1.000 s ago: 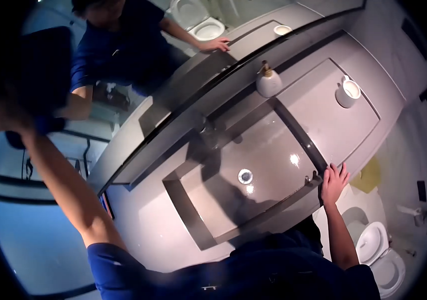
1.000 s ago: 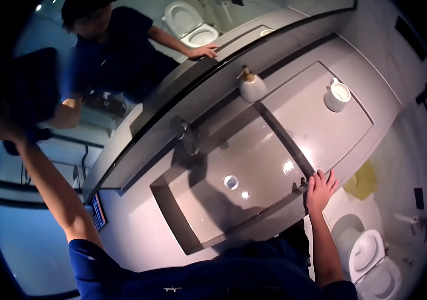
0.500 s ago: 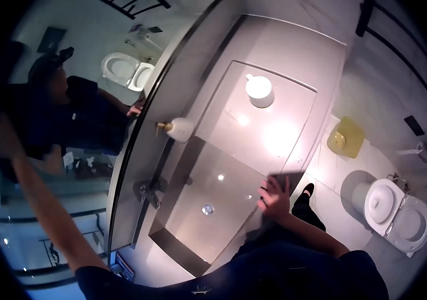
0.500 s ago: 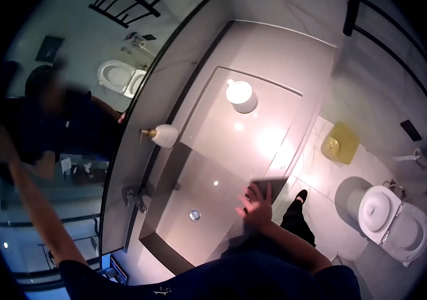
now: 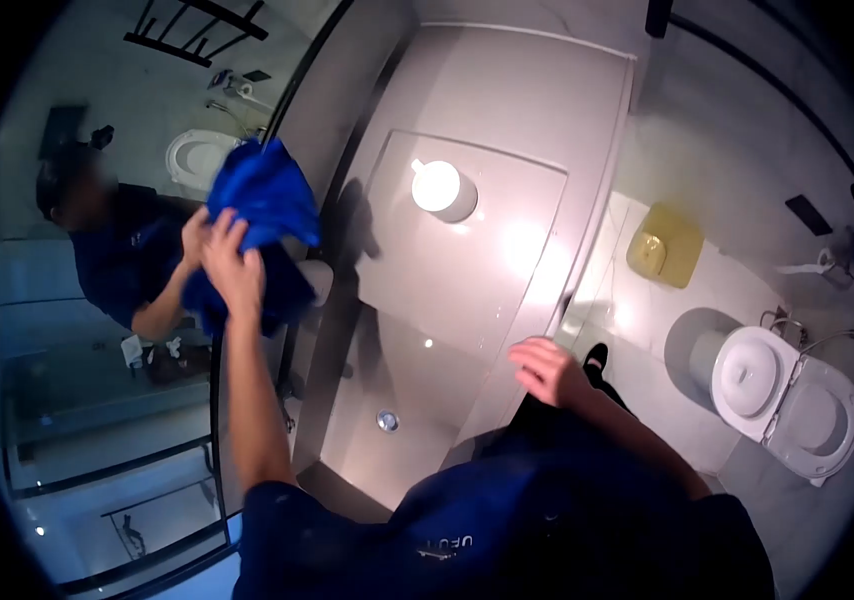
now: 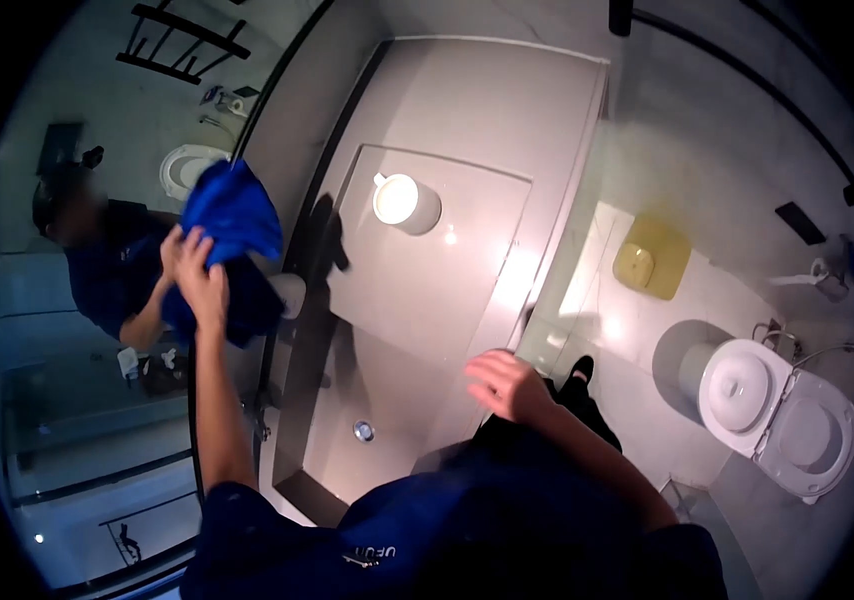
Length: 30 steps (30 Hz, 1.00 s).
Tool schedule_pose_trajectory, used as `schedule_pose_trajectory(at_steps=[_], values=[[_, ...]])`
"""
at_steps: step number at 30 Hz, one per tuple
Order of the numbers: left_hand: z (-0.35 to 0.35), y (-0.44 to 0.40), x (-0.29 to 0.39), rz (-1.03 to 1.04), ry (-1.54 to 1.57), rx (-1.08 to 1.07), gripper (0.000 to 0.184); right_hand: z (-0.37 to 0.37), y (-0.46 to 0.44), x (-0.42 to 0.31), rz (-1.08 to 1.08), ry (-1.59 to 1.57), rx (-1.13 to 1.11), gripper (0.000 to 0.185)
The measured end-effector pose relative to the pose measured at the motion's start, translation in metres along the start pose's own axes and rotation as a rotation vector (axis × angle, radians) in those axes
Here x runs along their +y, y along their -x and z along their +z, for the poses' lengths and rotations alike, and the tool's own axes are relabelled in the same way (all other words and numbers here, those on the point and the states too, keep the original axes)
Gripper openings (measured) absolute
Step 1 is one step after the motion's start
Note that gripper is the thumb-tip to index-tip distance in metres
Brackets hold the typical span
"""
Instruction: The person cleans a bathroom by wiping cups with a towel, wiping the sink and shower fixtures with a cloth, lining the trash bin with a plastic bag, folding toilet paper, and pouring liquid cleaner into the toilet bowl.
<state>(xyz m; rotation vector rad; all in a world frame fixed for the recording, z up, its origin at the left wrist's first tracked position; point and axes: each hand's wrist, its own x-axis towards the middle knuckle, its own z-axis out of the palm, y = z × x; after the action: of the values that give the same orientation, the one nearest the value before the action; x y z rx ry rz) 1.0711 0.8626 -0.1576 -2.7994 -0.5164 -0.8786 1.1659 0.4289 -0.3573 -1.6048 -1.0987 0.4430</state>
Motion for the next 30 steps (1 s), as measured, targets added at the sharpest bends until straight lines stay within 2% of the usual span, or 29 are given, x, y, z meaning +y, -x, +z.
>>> schedule_pose_trajectory(at_steps=[1,2,4,5,6,8,9,10,12,13,16,18,19,21,22,23,26,28,30], values=[[0.015,0.022,0.013,-0.198,0.364,0.08,0.034,-0.008,-0.004,0.005,0.177,-0.001,0.13,0.033],[0.019,0.035,0.047,-0.392,0.54,0.103,0.034,-0.012,-0.01,0.007,0.356,-0.005,0.261,0.036],[0.049,0.074,0.086,-0.574,0.589,0.02,0.037,-0.028,-0.066,0.013,0.111,0.37,0.368,0.048],[0.08,0.104,0.095,-0.7,0.621,-0.075,0.036,-0.03,-0.1,0.012,0.133,0.387,0.307,0.053],[0.103,0.121,0.118,-0.719,0.585,-0.093,0.036,-0.029,-0.136,0.012,0.142,0.41,0.255,0.057],[0.146,0.152,0.164,-0.645,0.301,-0.328,0.041,-0.016,-0.196,0.02,0.101,0.483,0.169,0.06],[0.143,0.15,0.177,-0.536,0.202,-0.312,0.042,-0.009,-0.216,0.022,0.098,0.521,0.107,0.062],[0.142,0.145,0.181,-0.431,0.098,-0.307,0.044,0.001,-0.231,0.029,0.083,0.572,0.083,0.05],[0.156,0.137,0.161,-0.377,0.065,-0.244,0.044,0.012,-0.25,0.048,0.14,0.499,-0.058,0.033],[0.162,0.13,0.148,-0.377,0.103,-0.247,0.043,0.018,-0.251,0.055,0.132,0.443,0.006,0.027],[0.182,0.106,0.118,-0.372,0.208,-0.25,0.042,0.003,-0.24,0.033,0.127,0.353,-0.035,0.028],[0.201,0.081,0.115,-0.376,0.232,-0.217,0.041,-0.013,-0.216,0.023,0.081,0.363,0.016,0.025],[0.21,0.065,0.121,-0.38,0.245,-0.213,0.04,-0.026,-0.202,-0.002,0.286,-0.076,0.083,0.024],[0.232,0.04,0.148,-0.325,0.287,-0.197,0.041,-0.05,-0.164,-0.027,0.248,-0.077,0.148,0.024],[0.241,0.03,0.168,-0.242,0.349,-0.174,0.042,-0.067,-0.14,-0.03,0.002,0.355,0.125,0.025],[0.254,0.025,0.193,-0.163,0.395,-0.205,0.044,-0.078,-0.119,-0.04,0.062,0.356,0.132,0.026],[0.245,0.024,0.263,-0.084,0.618,-0.221,0.034,-0.101,-0.054,-0.049,0.214,0.374,0.177,0.028],[0.226,0.037,0.282,0.072,0.75,-0.37,0.033,-0.109,-0.018,-0.052,0.328,0.369,0.242,0.028],[0.203,0.057,0.294,-0.031,0.713,-0.432,0.032,-0.116,0.011,-0.054,0.435,0.383,0.281,0.029]])
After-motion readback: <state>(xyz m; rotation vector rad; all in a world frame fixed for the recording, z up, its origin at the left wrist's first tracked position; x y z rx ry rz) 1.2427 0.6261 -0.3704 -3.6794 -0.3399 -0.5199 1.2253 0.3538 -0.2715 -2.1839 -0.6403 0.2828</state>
